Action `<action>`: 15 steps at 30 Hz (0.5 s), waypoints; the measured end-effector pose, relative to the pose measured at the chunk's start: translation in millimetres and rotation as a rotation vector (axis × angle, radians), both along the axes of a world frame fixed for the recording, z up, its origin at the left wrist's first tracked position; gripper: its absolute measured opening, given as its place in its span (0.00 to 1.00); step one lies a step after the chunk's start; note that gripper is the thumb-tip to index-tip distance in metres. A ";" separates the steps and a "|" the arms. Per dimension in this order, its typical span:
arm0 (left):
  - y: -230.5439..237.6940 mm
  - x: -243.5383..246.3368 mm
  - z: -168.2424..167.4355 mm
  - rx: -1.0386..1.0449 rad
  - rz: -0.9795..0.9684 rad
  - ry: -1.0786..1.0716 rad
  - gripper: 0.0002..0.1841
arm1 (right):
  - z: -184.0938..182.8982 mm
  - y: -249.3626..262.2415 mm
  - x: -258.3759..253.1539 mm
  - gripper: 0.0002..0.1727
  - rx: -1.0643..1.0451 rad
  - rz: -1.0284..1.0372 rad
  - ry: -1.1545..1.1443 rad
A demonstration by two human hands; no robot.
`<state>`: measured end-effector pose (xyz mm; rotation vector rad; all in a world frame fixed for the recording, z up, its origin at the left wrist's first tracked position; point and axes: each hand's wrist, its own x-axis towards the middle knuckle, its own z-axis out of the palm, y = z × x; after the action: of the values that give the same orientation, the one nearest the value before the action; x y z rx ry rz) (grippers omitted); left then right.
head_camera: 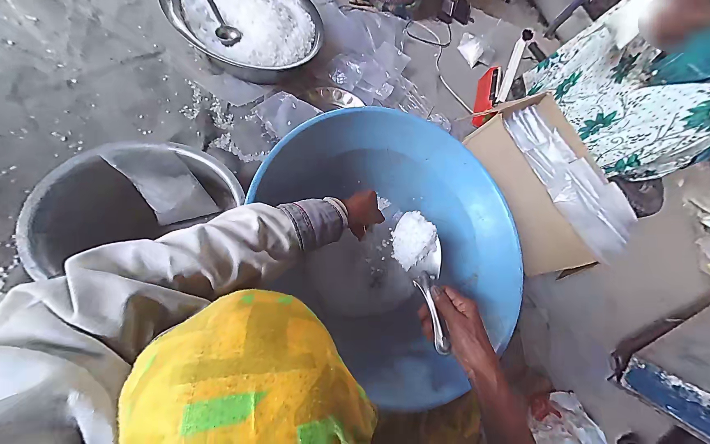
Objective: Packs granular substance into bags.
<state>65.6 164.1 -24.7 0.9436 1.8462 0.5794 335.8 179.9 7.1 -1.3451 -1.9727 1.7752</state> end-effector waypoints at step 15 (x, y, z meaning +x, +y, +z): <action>-1.5 37.5 -12.9 -0.020 0.289 -0.337 0.19 | -9.7 -25.1 -33.0 0.15 -0.032 -0.260 0.157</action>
<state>103.0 162.6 -37.7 0.5280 1.6850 0.8398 302.8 154.8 -2.6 -1.3547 -1.6146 1.7368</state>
